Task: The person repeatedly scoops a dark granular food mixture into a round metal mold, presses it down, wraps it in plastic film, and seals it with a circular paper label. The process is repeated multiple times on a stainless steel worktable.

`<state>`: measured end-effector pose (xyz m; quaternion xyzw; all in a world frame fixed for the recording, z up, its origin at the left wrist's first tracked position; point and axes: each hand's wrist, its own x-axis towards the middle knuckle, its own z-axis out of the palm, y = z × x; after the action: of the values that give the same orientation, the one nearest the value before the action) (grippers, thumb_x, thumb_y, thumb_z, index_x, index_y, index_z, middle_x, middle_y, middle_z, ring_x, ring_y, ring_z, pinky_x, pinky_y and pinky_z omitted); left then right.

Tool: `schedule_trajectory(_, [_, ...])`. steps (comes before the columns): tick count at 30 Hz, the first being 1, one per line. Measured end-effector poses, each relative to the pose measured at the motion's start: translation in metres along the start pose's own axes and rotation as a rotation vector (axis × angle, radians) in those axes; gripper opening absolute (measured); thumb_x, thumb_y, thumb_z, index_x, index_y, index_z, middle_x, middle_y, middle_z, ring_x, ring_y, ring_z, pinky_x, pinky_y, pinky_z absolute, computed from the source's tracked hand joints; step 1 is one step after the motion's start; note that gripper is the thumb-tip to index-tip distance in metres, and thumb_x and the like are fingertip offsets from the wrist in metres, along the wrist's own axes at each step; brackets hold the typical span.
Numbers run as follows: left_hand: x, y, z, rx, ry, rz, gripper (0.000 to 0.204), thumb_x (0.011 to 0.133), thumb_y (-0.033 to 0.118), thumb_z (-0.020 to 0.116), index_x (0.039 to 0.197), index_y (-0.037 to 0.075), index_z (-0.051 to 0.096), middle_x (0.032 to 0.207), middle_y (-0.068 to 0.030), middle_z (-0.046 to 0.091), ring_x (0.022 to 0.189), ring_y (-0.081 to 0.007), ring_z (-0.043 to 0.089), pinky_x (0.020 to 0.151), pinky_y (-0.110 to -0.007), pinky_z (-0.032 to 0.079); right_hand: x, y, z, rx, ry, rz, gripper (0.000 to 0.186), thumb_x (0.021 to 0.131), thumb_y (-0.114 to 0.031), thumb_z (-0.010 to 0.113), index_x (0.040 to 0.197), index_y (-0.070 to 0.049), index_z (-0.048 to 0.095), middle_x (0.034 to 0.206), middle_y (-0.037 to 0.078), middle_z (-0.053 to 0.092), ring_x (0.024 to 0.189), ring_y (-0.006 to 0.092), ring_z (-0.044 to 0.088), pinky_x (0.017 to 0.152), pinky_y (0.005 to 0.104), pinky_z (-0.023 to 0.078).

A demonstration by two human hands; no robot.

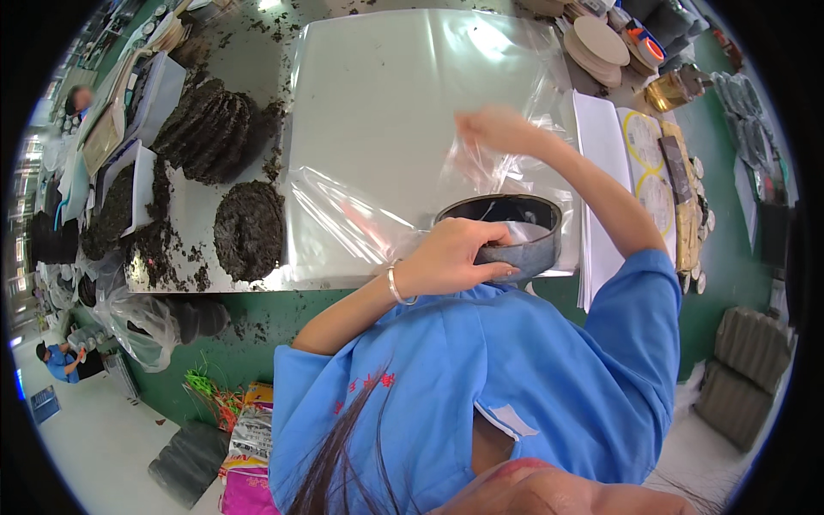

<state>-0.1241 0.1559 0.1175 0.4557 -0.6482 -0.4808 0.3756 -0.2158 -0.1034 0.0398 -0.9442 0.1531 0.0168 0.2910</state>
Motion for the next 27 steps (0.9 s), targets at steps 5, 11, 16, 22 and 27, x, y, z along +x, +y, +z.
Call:
schedule_trajectory(5, [-0.006, -0.011, 0.011, 0.011, -0.081, -0.031, 0.029, 0.086, 0.026, 0.082, 0.097, 0.004, 0.067, 0.084, -0.0132, 0.066, 0.074, -0.0237, 0.063, 0.069, -0.036, 0.05, -0.012, -0.114, -0.104, -0.084, 0.664, -0.149, 0.013, 0.102, -0.023, 0.061, 0.098, -0.01, 0.063, 0.08, 0.01, 0.071, 0.068, 0.0311, 0.065, 0.064, 0.0397, 0.05])
schedule_trajectory(11, [-0.018, 0.026, -0.008, 0.057, 0.017, 0.164, 0.029, 0.086, 0.025, 0.078, 0.102, 0.003, 0.067, 0.085, -0.0183, 0.066, 0.079, -0.038, 0.065, 0.069, -0.043, 0.05, -0.054, -0.147, -0.105, -0.25, 0.5, -0.249, 0.007, 0.093, -0.003, 0.065, 0.1, -0.004, 0.068, 0.099, 0.012, 0.075, 0.092, 0.0337, 0.072, 0.081, 0.0376, 0.056])
schedule_trajectory(16, [-0.026, 0.062, -0.012, 0.139, 0.101, 0.18, 0.029, 0.085, 0.025, 0.078, 0.104, 0.005, 0.067, 0.091, -0.0156, 0.068, 0.085, -0.0373, 0.066, 0.072, -0.044, 0.05, -0.058, -0.162, -0.107, -0.061, 0.566, -0.209, 0.004, 0.096, -0.004, 0.063, 0.095, -0.003, 0.066, 0.099, 0.012, 0.075, 0.095, 0.0314, 0.073, 0.083, 0.0391, 0.056])
schedule_trajectory(22, [-0.019, 0.019, 0.0, 0.405, 0.279, 0.155, 0.021, 0.085, 0.025, 0.072, 0.096, 0.008, 0.065, 0.091, -0.0127, 0.067, 0.085, -0.0361, 0.067, 0.071, -0.049, 0.052, -0.058, -0.169, -0.093, -0.015, 0.559, -0.151, 0.01, 0.099, -0.004, 0.061, 0.104, -0.003, 0.069, 0.102, 0.013, 0.076, 0.083, 0.0287, 0.072, 0.074, 0.0338, 0.053])
schedule_trajectory(27, [0.014, -0.043, -0.025, 0.768, 0.354, 0.185, 0.026, 0.087, 0.024, 0.071, 0.106, 0.007, 0.067, 0.097, -0.0099, 0.068, 0.098, -0.0332, 0.066, 0.085, -0.045, 0.053, -0.073, -0.18, -0.112, -0.036, 0.619, -0.357, 0.006, 0.091, 0.003, 0.065, 0.097, 0.002, 0.066, 0.107, 0.011, 0.077, 0.088, 0.0286, 0.074, 0.078, 0.0345, 0.056])
